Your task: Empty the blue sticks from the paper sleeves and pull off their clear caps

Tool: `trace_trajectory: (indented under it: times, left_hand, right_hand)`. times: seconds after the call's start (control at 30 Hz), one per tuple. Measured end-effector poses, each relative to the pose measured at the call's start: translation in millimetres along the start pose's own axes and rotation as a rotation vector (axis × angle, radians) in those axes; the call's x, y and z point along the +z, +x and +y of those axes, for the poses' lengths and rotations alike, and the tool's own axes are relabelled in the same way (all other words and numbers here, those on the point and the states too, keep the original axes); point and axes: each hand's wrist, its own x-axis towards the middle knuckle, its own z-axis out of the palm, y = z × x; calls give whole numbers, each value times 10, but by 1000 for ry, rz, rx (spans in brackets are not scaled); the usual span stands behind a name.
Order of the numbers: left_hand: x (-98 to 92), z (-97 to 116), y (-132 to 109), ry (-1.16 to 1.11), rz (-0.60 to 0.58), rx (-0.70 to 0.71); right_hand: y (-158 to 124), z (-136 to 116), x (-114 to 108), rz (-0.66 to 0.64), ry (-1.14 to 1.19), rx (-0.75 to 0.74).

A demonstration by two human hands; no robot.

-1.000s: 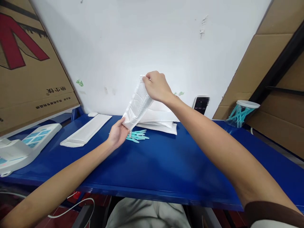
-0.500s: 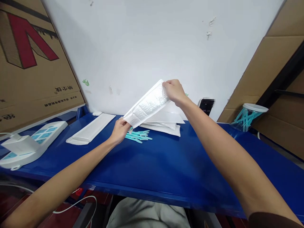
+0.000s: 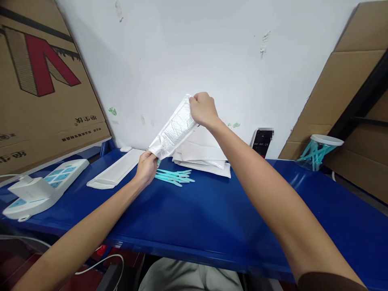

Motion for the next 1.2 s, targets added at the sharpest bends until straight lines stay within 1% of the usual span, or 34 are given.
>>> trace_trajectory:
  times: [0.03, 0.1, 0.17, 0.27, 0.43, 0.57, 0.73, 0.8, 0.9, 1.0, 1.07, 1.2]
  left_hand:
    - [-34, 14, 27, -7, -4, 14]
    - [-111, 52, 82, -25, -62, 13]
    - [-183, 88, 122, -46, -170, -49]
    - [-254, 118, 130, -64, -302, -176]
    - [-294, 110, 84, -17, -420, -315]
    - [-314, 102, 61, 65, -516, -342]
    - [-329, 145, 50, 145, -616, -360]
    - [-325, 164, 46, 148, -619, -349]
    - [-321, 180, 47, 136, -587, -314]
    - [-330, 204, 50, 163, -596, -337]
    - [-337, 238, 45, 215, -646, -356]
    - [-344, 320, 18, 347, -795, -331]
  right_hand:
    - [10, 12, 35, -1, 32, 35]
    - [27, 58, 104, -1, 91, 100]
    - [38, 124, 173, 0, 121, 138]
    - [35, 248, 270, -13, 152, 142]
    - [-46, 452, 349, -10, 252, 151]
    - [-169, 526, 319, -11, 287, 215]
    - [-299, 568, 244, -21, 288, 262]
    - [-337, 603, 213, -3, 289, 253]
    - [-393, 663, 169, 36, 287, 211]
    - [-454, 693, 136, 50, 262, 189]
    - [-497, 685, 123, 39, 236, 175]
    - [-597, 676, 89, 24, 144, 116]
